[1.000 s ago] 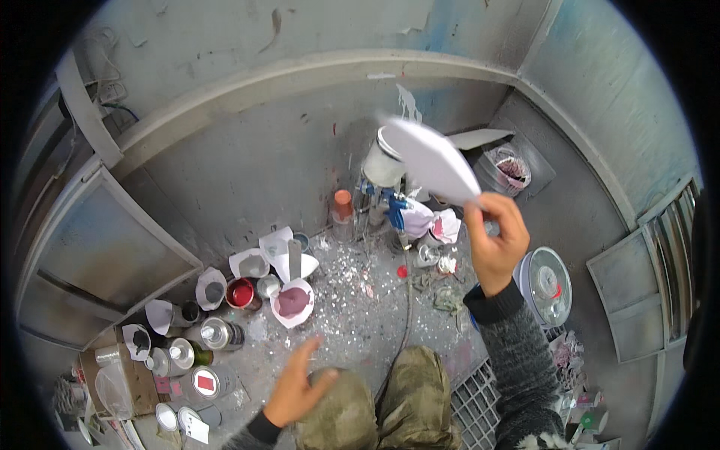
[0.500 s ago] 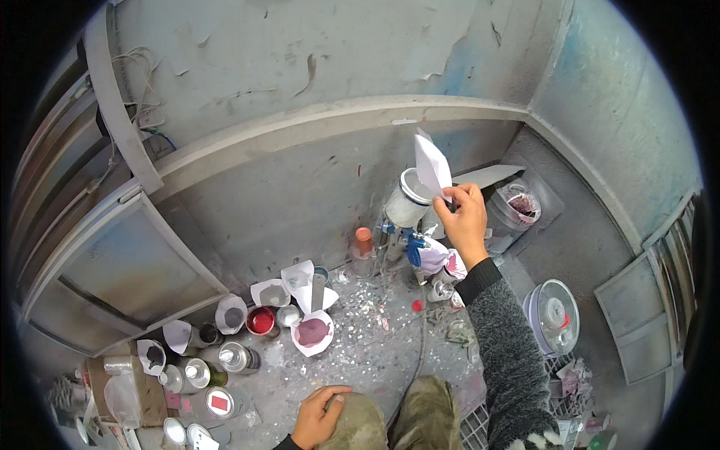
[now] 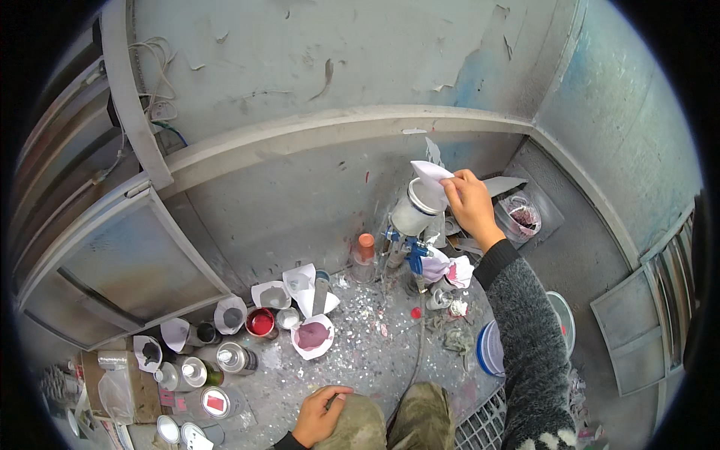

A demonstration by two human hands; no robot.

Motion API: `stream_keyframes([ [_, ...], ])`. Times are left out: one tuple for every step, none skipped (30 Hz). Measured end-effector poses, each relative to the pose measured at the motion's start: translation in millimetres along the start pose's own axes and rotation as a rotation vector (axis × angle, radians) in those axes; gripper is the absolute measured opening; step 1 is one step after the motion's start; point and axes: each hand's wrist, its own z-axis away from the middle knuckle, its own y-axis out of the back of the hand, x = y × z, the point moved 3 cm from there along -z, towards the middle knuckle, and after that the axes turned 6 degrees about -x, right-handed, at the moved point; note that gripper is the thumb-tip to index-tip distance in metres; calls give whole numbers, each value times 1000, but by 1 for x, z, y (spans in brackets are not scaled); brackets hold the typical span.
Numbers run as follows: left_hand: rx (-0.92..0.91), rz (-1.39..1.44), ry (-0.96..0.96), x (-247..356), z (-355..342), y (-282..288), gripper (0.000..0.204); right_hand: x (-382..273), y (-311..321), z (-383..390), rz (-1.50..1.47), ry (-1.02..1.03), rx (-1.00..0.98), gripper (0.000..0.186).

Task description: The person pours pink paint from a large bucket into a spray gun cup, wipes the cup with a cloth, and places the lid on the bucket. They then handle a small container and a plastic bag, placing items into a cardboard box.

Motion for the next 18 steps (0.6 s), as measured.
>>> stream_keyframes([
  [-1,10,2,-1,0,0,24,4,-2,-5,-6,-50,-5,32],
  [-1,19,3,-2,0,0,24,7,-3,-9,-30,-79,17,30],
  [0,28,4,-2,0,0,24,10,-5,-15,-61,-121,18,29],
  [-6,26,18,-3,0,1,24,13,-3,-20,-74,-120,3,22],
  [-13,25,33,-4,0,1,24,15,-2,-24,-124,-75,27,21],
  [-20,24,49,-5,1,1,24,18,-1,-26,-173,-70,23,19],
  [-18,26,52,-6,1,2,24,22,-3,-27,-226,-98,14,17],
  [-16,29,53,-6,1,2,24,26,-4,-26,-268,-108,-61,19],
  [-17,32,54,-7,1,2,24,31,-8,-25,-249,-175,-80,22],
  [-13,35,33,-8,1,2,24,36,-11,-23,-245,-204,-70,25],
  [-10,39,10,-8,0,1,24,40,-15,-22,-243,-215,-73,27],
  [-8,43,-12,-9,-1,1,24,49,-23,-20,-337,-355,-145,36],
  [-14,51,-15,-10,-2,0,24,55,-27,-20,-360,-410,-125,37],
  [-16,57,-16,-11,-3,-1,24,61,-31,-21,-392,-461,-122,37],
  [-14,62,-11,-12,-3,-1,24,67,-37,-19,-426,-594,-131,38],
  [-17,50,-3,-13,-3,-1,24,72,-41,-19,-531,-675,-136,35],
  [-21,40,3,-14,-4,-1,24,74,-43,-19,-624,-669,-164,32],
  [-20,27,-4,-14,-4,-1,24,76,-44,-20,-656,-692,-190,25],
])
